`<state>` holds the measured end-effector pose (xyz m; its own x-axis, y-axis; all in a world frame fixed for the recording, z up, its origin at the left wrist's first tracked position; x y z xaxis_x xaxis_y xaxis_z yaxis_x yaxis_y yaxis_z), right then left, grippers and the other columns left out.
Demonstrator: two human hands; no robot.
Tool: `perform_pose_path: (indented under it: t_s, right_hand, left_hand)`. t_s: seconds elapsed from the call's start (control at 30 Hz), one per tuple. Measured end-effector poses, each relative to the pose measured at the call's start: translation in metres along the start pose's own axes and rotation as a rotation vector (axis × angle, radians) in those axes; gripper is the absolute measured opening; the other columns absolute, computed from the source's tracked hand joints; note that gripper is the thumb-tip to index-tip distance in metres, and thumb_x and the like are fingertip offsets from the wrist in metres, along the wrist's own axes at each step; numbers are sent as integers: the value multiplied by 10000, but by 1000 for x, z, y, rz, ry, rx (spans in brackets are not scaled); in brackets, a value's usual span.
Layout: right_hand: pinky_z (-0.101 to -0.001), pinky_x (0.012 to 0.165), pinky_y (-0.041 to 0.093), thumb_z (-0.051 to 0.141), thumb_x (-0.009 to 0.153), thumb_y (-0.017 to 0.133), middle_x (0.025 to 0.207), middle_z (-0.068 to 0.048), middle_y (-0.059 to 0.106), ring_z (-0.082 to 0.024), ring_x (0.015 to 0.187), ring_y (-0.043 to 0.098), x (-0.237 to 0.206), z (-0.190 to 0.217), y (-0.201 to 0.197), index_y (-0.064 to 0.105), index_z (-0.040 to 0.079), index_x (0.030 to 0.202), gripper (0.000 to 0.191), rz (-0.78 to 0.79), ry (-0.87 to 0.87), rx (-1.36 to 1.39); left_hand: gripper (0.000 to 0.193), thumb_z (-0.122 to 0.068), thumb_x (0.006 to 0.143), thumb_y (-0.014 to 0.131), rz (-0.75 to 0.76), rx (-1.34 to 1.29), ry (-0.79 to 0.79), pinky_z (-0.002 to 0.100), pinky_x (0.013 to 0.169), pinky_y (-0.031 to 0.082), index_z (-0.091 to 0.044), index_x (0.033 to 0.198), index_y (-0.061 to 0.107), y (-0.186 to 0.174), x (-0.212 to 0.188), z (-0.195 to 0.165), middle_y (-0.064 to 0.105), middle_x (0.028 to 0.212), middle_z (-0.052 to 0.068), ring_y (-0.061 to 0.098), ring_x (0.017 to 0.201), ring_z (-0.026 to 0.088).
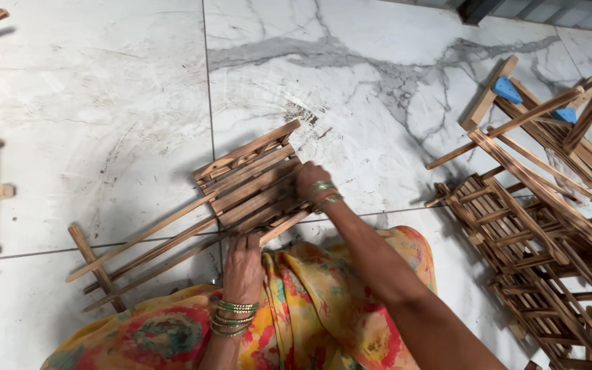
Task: The person sits on the floor and rubs down small wooden chair frames with a cloth-like abrasive pad, turning each frame over and working different sides and slats. Finished frames are set aside with a pile of similar wooden chair frames nearby.
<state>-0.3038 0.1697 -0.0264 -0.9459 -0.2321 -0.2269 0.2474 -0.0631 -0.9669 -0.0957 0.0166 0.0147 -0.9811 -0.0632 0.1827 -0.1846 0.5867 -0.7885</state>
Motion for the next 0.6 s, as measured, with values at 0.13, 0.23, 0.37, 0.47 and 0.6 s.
perform_pose_path:
  t_s: [0.13, 0.23, 0.37, 0.47, 0.6]
  right_hand:
    - [-510, 877, 589, 136, 889, 641, 1256, -232, 660, -392, 1128, 666, 13, 54, 47, 706, 58, 1168, 297, 108, -29, -121]
    - [-487, 948, 583, 155, 989, 601, 1206, -229, 728, -368, 1102, 716, -10, 129, 72, 730, 51, 1146, 228, 155, -306, -161]
    - [-428, 822, 645, 94, 855, 662, 1141, -236, 686, -324, 993, 725, -15, 160, 99, 696, -34, 1081, 262, 511, -257, 38]
    - [-424, 878, 614, 129, 803, 697, 1092, -243, 717, -336, 1000, 720, 13, 105, 64, 735, -7, 1062, 296, 338, -168, 118]
    - [-471, 889, 560, 120, 716, 756, 1110, -244, 673, -394, 1020, 667, 53, -21, -16, 691, -6, 1097, 406, -273, 105, 187]
  left_hand:
    - [221, 113, 826, 606, 61, -87, -79, 512, 879, 533, 39, 1033, 612, 9, -2, 9, 664, 1073, 248, 623, 1043, 447]
    - [297, 122, 772, 617, 29, -206, -58, 520, 864, 518, 39, 1058, 620, 8, -5, 12, 668, 1060, 248, 617, 1025, 453]
    - [290, 117, 744, 630, 44, -138, -59, 505, 909, 523, 23, 1019, 637, 10, -6, 15, 667, 1073, 247, 621, 1060, 440]
    - [329, 133, 764, 623, 43, -147, -73, 510, 901, 516, 26, 1075, 634, 9, -6, 16, 673, 1072, 240, 615, 1070, 445]
    - [396, 165, 722, 626, 1, -164, -60, 504, 908, 519, 34, 1096, 633, 5, -3, 11, 673, 1081, 253, 609, 1076, 450]
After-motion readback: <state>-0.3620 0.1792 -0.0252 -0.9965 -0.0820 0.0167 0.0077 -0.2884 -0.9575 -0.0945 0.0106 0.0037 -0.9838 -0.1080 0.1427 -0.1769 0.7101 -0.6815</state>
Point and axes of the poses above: each hand's wrist, its own x-axis towards the middle knuckle, its own y-axis out of the palm, z = x × y, the point moved 9 cm from there along x, towards the middle knuckle
